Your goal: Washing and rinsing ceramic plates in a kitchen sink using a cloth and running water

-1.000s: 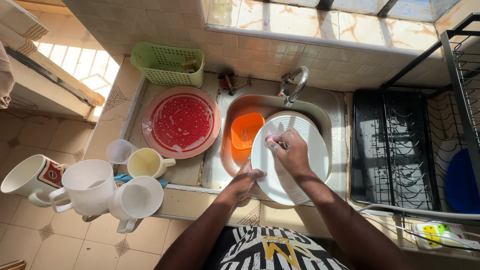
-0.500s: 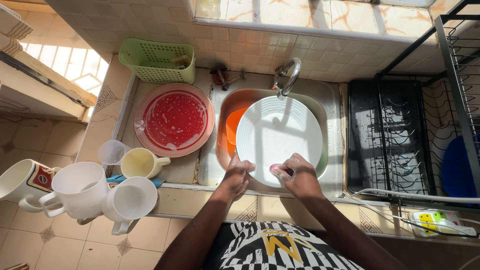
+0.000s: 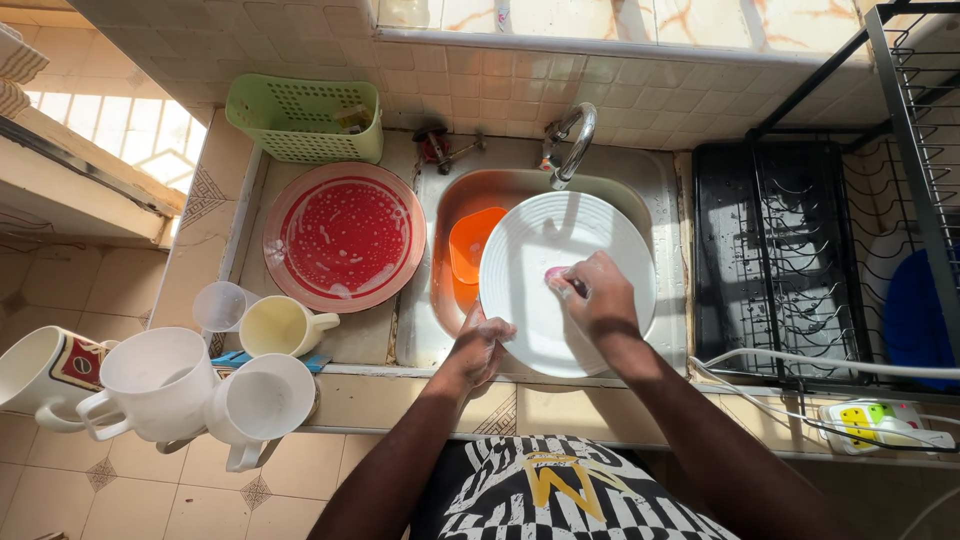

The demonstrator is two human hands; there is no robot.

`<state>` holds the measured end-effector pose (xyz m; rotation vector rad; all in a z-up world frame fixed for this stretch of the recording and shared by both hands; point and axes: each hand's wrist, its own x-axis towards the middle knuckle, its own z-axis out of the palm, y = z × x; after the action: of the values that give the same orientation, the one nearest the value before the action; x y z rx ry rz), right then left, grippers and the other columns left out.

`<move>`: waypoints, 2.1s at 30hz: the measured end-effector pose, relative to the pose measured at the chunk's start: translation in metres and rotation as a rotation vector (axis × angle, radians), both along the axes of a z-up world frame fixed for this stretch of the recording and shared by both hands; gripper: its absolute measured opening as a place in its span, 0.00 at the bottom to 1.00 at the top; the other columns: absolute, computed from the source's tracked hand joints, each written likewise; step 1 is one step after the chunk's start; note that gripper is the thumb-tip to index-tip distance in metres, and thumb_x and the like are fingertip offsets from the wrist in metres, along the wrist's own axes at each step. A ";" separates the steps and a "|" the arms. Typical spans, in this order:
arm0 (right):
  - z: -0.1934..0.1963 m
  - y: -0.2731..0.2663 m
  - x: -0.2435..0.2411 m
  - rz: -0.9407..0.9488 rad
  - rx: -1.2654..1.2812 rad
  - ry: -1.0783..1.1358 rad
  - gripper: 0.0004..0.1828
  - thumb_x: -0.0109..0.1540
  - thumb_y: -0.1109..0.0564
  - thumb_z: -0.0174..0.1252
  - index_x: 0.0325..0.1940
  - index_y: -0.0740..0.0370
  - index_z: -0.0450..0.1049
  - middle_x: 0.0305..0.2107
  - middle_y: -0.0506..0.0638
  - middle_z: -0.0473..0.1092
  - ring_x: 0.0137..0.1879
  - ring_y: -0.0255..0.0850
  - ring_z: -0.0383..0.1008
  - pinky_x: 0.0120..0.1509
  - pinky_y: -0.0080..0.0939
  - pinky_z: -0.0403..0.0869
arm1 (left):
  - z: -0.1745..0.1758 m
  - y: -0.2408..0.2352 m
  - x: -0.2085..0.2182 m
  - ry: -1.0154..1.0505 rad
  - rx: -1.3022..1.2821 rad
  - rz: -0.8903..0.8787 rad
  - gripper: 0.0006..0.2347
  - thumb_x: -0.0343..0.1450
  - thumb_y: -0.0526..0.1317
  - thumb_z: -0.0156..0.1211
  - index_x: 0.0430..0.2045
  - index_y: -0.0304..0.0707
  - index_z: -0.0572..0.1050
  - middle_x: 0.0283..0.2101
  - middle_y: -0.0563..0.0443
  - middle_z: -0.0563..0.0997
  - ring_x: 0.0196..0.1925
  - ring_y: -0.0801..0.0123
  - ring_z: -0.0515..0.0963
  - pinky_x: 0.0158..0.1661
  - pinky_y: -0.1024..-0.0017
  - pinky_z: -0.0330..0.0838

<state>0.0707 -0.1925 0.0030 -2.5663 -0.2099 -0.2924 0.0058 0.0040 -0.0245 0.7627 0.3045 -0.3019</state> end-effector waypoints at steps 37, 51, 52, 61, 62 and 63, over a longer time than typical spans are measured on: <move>-0.003 0.013 0.061 0.103 0.275 -0.355 0.13 0.54 0.58 0.74 0.30 0.59 0.73 0.26 0.55 0.65 0.35 0.57 0.73 0.43 0.48 0.73 | 0.112 0.005 -0.001 0.112 0.355 -0.337 0.12 0.65 0.36 0.57 0.39 0.29 0.76 0.38 0.40 0.75 0.49 0.54 0.74 0.61 0.50 0.61; 0.047 0.081 -0.030 0.062 0.201 0.400 0.07 0.57 0.54 0.69 0.37 0.52 0.78 0.33 0.52 0.71 0.42 0.51 0.78 0.49 0.48 0.77 | -0.097 0.001 0.021 -0.044 -0.177 -0.158 0.26 0.59 0.28 0.54 0.53 0.44 0.71 0.36 0.52 0.80 0.35 0.65 0.79 0.46 0.59 0.77; 0.058 0.079 -0.033 0.058 0.199 0.395 0.07 0.57 0.54 0.69 0.37 0.52 0.78 0.33 0.52 0.71 0.42 0.51 0.78 0.49 0.48 0.77 | -0.091 0.001 0.021 -0.048 -0.180 -0.162 0.26 0.59 0.28 0.54 0.53 0.44 0.71 0.36 0.52 0.80 0.35 0.65 0.79 0.46 0.59 0.77; 0.061 0.039 -0.066 0.247 0.185 0.521 0.05 0.58 0.57 0.69 0.35 0.58 0.80 0.32 0.53 0.72 0.39 0.49 0.79 0.41 0.46 0.78 | 0.008 0.009 -0.008 0.151 -0.091 -0.011 0.15 0.69 0.31 0.57 0.46 0.40 0.62 0.26 0.50 0.66 0.25 0.66 0.75 0.18 0.87 0.61; 0.067 0.033 -0.067 0.227 0.140 0.586 0.06 0.58 0.55 0.68 0.36 0.58 0.81 0.33 0.55 0.72 0.41 0.50 0.79 0.44 0.48 0.78 | -0.001 0.008 -0.006 0.143 -0.055 -0.009 0.19 0.68 0.30 0.57 0.53 0.40 0.62 0.37 0.43 0.71 0.36 0.56 0.76 0.35 0.72 0.68; 0.073 0.026 -0.068 0.198 0.097 0.647 0.08 0.58 0.54 0.68 0.37 0.59 0.81 0.35 0.56 0.73 0.43 0.52 0.80 0.47 0.51 0.79 | -0.010 0.006 -0.002 0.132 -0.019 -0.016 0.24 0.67 0.29 0.57 0.60 0.40 0.63 0.47 0.36 0.76 0.48 0.46 0.78 0.52 0.58 0.75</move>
<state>0.0024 -0.1664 0.0762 -2.3778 -0.1940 0.5807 0.0035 0.0103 -0.0342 0.7281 0.4201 -0.3705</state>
